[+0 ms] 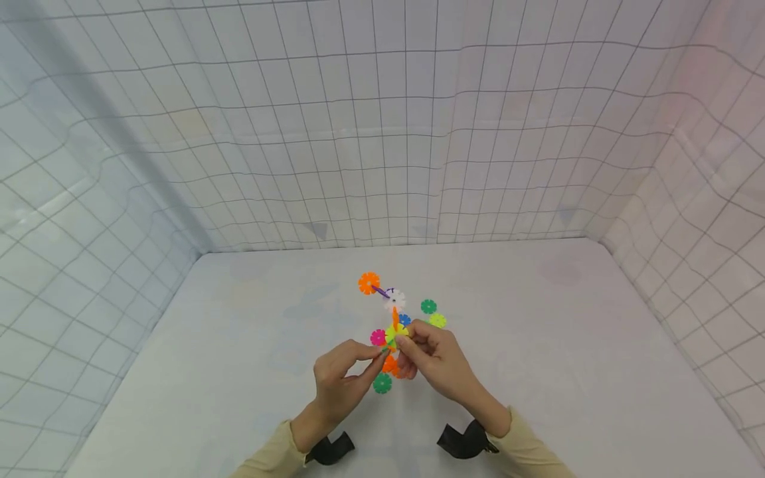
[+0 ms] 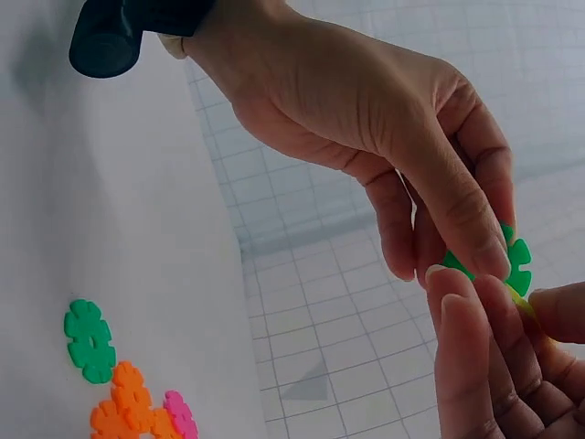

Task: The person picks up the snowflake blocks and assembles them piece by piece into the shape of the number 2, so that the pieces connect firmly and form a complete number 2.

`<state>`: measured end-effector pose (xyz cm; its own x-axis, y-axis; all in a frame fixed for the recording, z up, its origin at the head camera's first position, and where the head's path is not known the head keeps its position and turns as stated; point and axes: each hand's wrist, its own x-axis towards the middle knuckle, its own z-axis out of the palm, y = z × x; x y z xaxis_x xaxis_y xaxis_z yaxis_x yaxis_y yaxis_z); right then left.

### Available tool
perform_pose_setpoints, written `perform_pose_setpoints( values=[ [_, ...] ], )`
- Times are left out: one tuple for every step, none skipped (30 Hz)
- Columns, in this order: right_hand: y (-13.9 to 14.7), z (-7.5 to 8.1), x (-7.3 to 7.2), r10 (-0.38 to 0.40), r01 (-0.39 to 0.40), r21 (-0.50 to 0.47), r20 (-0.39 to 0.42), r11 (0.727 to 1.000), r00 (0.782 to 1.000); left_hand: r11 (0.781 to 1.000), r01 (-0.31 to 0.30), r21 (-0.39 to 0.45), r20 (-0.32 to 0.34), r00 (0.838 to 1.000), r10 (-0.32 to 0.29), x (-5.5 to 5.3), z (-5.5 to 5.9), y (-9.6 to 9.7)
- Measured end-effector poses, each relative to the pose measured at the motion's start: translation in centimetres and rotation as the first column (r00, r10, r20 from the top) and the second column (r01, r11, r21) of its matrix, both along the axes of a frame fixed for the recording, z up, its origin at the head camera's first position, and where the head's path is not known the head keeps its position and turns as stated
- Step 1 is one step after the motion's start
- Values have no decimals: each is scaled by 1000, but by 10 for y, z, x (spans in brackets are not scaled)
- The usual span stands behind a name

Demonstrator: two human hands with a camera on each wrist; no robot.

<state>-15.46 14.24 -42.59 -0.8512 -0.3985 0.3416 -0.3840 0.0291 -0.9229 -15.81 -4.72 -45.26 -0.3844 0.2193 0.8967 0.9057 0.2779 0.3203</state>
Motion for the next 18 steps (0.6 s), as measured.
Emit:
perform_pose_setpoints(
  values=[
    [-1, -1, 0, -17, 17, 4, 12, 1000, 1000, 1000, -3, 9, 10, 1000, 3, 0, 0, 0],
    [-2, -1, 0, -35, 34, 8, 25, 999, 999, 1000, -9, 16, 16, 1000, 9, -1, 0, 0],
    [-3, -2, 0, -50, 49, 10, 41, 999, 998, 1000, -21, 18, 16, 1000, 21, -1, 0, -1],
    [-4, -2, 0, -62, 61, 11, 57, 998, 996, 999, -36, 17, 14, 999, 36, -2, 0, -1],
    [-4, -2, 0, -72, 71, 14, 70, 997, 995, 999, -53, 12, 10, 999, 53, -2, 0, -1],
    [-4, -2, 0, -79, 78, 17, 81, 997, 994, 998, -70, 4, 6, 998, 70, -3, 0, -2],
    [-4, -2, 0, -84, 82, 21, 87, 996, 993, 996, -89, -6, 2, 996, 89, -4, -1, -2],
    [-3, -2, -1, -89, 87, 26, 93, 996, 992, 994, -107, -18, -2, 994, 107, -5, -1, -3],
    [-2, -2, -2, -94, 92, 29, 98, 995, 991, 992, -122, -34, 2, 992, 122, -6, -1, -3],
    [-1, -2, -3, -100, 97, 34, 98, 995, 990, 990, -133, -50, 15, 991, 134, -7, -1, -4],
    [0, -1, -4, -107, 103, 38, 97, 994, 990, 988, -141, -70, 35, 989, 143, -7, -2, -5],
    [1, -1, -5, -114, 111, 39, 96, 993, 989, 984, -149, -94, 68, 986, 155, -8, -3, -5],
    [3, -1, -6, -125, 121, 42, 97, 992, 987, 980, -156, -123, 111, 979, 170, -9, -3, -6],
    [4, -1, -7, -138, 134, 44, 101, 990, 985, 974, -159, -160, 164, 969, 185, -9, -4, -7],
    [6, -1, -8, -146, 143, 41, 106, 989, 984, 965, -161, -207, 229, 951, 208, -9, -5, -8],
    [8, -1, -9, -156, 152, 37, 113, 988, 981, 953, -157, -258, 301, 925, 234, -9, -6, -9],
    [9, 0, -10, -166, 163, 34, 122, 986, 979, 937, -145, -317, 371, 891, 264, -9, -7, -11],
    [11, 0, -11, -173, 170, 31, 126, 985, 977, 917, -128, -379, 434, 850, 298, -9, -8, -12]
  ],
)
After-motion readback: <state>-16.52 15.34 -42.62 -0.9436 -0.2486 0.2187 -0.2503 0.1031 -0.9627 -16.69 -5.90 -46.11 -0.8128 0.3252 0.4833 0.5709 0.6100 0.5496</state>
